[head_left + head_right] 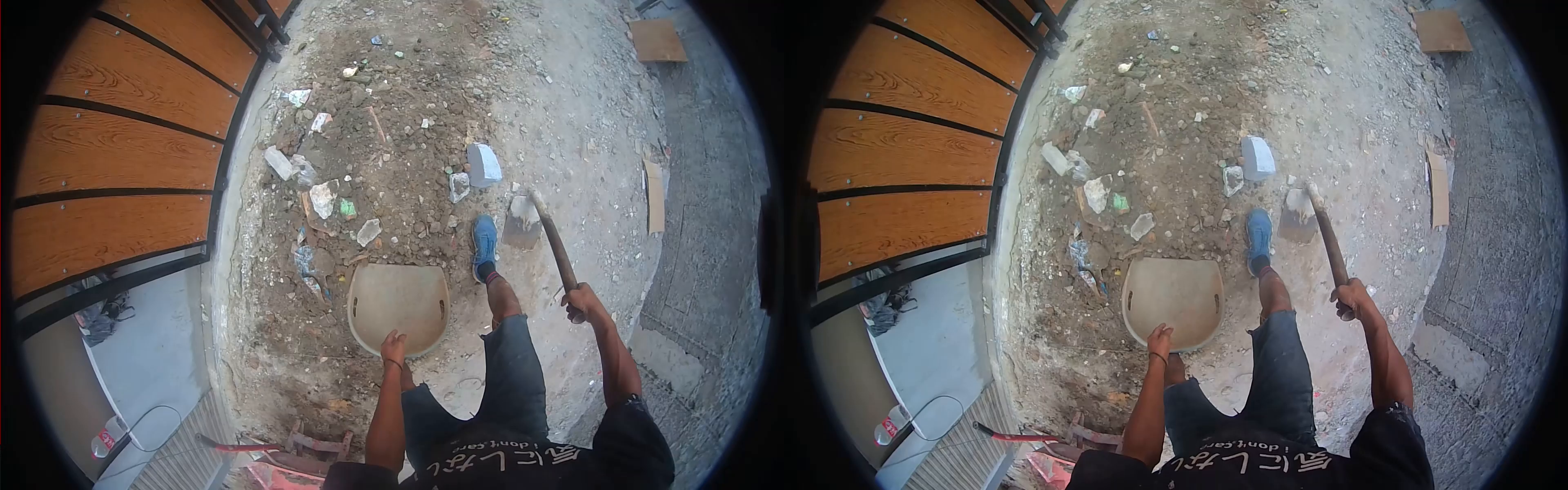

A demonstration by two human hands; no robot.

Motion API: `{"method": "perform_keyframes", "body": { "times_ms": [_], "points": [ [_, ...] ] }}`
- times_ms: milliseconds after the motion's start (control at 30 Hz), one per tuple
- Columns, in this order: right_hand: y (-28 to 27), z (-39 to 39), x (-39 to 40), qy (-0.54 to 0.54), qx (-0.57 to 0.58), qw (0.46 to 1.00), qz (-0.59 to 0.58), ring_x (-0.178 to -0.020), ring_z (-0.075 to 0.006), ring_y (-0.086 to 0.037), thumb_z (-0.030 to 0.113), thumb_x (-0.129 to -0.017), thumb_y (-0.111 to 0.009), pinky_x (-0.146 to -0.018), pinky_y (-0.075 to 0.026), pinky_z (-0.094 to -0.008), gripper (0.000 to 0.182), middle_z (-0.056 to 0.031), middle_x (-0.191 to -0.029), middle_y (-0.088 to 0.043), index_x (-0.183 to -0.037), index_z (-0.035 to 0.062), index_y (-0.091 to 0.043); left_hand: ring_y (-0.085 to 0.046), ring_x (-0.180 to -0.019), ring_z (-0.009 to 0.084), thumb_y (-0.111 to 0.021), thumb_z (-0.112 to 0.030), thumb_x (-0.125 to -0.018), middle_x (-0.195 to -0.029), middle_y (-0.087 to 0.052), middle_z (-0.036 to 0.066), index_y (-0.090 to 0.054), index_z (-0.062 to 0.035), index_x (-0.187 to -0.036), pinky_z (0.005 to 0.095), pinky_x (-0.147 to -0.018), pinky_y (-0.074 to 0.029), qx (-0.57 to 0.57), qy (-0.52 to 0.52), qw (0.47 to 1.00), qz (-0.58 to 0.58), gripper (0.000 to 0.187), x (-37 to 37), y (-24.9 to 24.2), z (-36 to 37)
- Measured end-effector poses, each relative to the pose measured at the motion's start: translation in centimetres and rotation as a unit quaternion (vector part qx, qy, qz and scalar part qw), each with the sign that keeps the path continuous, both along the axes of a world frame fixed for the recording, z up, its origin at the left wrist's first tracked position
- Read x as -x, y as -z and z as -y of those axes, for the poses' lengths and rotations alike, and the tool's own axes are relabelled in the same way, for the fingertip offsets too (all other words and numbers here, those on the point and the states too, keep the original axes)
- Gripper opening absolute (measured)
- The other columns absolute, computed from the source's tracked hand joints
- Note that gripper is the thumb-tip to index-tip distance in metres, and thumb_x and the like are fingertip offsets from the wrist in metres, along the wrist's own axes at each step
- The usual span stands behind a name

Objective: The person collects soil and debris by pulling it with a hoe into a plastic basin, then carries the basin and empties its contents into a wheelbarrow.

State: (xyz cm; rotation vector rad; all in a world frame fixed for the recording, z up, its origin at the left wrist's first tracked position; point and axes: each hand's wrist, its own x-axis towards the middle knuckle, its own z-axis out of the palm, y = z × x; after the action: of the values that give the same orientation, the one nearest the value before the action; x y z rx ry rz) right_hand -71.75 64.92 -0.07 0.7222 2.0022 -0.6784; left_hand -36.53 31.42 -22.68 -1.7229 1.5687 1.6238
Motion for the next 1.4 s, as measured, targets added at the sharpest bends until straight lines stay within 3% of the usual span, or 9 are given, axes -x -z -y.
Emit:
{"method": "perform_keyframes", "body": {
  "times_ms": [167, 400, 567, 633, 700, 833, 933, 1133, 1400],
  "points": [
    [0.8, 0.5, -1.8, 0.039, -0.02, 0.999, 0.002, -0.041, -0.0228, -0.053, 0.0, -0.066, -0.062, -0.036, -0.044, -0.0362, 0.015, -0.012, -0.057, -0.052, -0.076, -0.0082, -0.053, -0.064, -0.099, 0.0215, -0.064, -0.02, -0.083, -0.105, -0.067, 0.017, -0.059, 0.0013, -0.119, 0.0311, -0.087, -0.048, -0.041, -0.017, 0.991, -0.124, 0.041, 1.7, -6.3, 1.0],
    [4.5, 6.1, -5.8, 0.06, 0.028, 0.998, 0.024, -0.056, -0.0284, -0.062, 0.02, -0.078, -0.067, -0.045, -0.052, -0.0402, 0.034, -0.016, -0.074, -0.059, -0.092, -0.0092, -0.057, -0.066, -0.096, 0.0236, -0.066, -0.032, -0.085, -0.105, -0.067, 0.019, -0.057, 0.0009, -0.121, 0.0312, -0.084, -0.051, -0.047, 0.195, 0.939, -0.279, 0.049, 16.3, -21.5, -2.6],
    [11.0, 5.0, 1.9, 0.01, 0.062, 0.996, 0.062, -0.063, -0.0308, -0.064, 0.038, -0.081, -0.066, -0.05, -0.055, -0.0438, 0.049, -0.0188, -0.083, -0.061, -0.099, -0.0059, -0.057, -0.063, -0.099, 0.0344, -0.065, -0.061, -0.073, -0.113, -0.061, 0.025, -0.042, 0.0012, -0.136, 0.0382, -0.09, -0.047, -0.117, 0.395, 0.894, -0.175, 0.091, 27.2, -15.1, -14.0],
    [13.5, 4.4, 6.8, 0.109, 0.059, 0.992, 0.022, -0.06, -0.0308, -0.064, 0.026, -0.076, -0.071, -0.048, -0.055, -0.0423, 0.045, -0.0199, -0.08, -0.059, -0.098, -0.009, -0.054, -0.066, -0.089, 0.0303, -0.069, -0.048, -0.074, -0.105, -0.063, 0.02, -0.046, 0.0015, -0.128, 0.0384, -0.082, -0.051, -0.174, 0.41, 0.883, -0.147, 0.077, 32.4, -16.9, -15.1],
    [12.9, 4.6, 11.4, 0.194, 0.056, 0.979, 0.029, -0.058, -0.0305, -0.063, 0.019, -0.074, -0.072, -0.047, -0.055, -0.0408, 0.043, -0.0203, -0.077, -0.058, -0.098, -0.0113, -0.053, -0.066, -0.074, 0.0226, -0.07, -0.032, -0.073, -0.089, -0.063, 0.012, -0.056, -0.0013, -0.106, 0.0367, -0.072, -0.055, -0.554, 0.141, 0.82, -0.041, 0.047, 35.9, -17.3, -17.0],
    [15.9, -0.1, 17.1, 0.264, 0.068, 0.962, 0.022, -0.052, -0.0298, -0.061, 0.008, -0.07, -0.07, -0.046, -0.056, -0.0378, 0.041, -0.0219, -0.072, -0.056, -0.096, -0.0168, -0.048, -0.062, -0.06, 0.018, -0.063, -0.012, -0.074, -0.07, -0.059, 0.005, -0.057, -0.0051, -0.078, 0.0338, -0.059, -0.057, -0.65, 0.038, 0.759, 0.002, 0.01, 40.7, -17.2, -20.8],
    [19.3, -1.4, 18.5, 0.242, 0.059, 0.968, 0.031, -0.05, -0.0276, -0.059, 0.005, -0.068, -0.069, -0.043, -0.051, -0.0376, 0.032, -0.0201, -0.069, -0.057, -0.087, -0.0148, -0.053, -0.061, -0.058, 0.0179, -0.063, -0.008, -0.073, -0.066, -0.06, 0.006, -0.057, -0.005, -0.07, 0.0338, -0.058, -0.055, -0.657, -0.081, 0.747, 0.052, 0.007, 42.5, -16.1, -22.0],
    [15.3, 2.8, 21.8, 0.248, 0.067, 0.965, -0.049, -0.041, -0.0229, -0.053, 0.0, -0.066, -0.062, -0.038, -0.045, -0.0358, 0.012, -0.014, -0.058, -0.055, -0.072, -0.0077, -0.056, -0.059, -0.053, 0.0185, -0.064, -0.003, -0.071, -0.068, -0.056, 0.007, -0.051, -0.0039, -0.085, 0.0356, -0.05, -0.053, -0.64, 0.013, 0.768, 0.0, 0.019, 44.0, -17.7, -17.4],
    [15.5, 13.2, 40.7, 0.166, 0.2, 0.919, -0.298, -0.051, -0.0174, -0.054, 0.009, -0.076, -0.061, -0.043, -0.048, -0.0329, 0.034, -0.0099, -0.073, -0.052, -0.104, -0.0019, -0.044, -0.057, -0.048, 0.0165, -0.066, -0.002, -0.07, -0.066, -0.054, 0.007, -0.048, -0.0012, -0.092, 0.0309, -0.042, -0.049, -0.467, 0.201, 0.839, -0.195, 0.028, 57.6, -9.6, -9.0]
  ]
}}
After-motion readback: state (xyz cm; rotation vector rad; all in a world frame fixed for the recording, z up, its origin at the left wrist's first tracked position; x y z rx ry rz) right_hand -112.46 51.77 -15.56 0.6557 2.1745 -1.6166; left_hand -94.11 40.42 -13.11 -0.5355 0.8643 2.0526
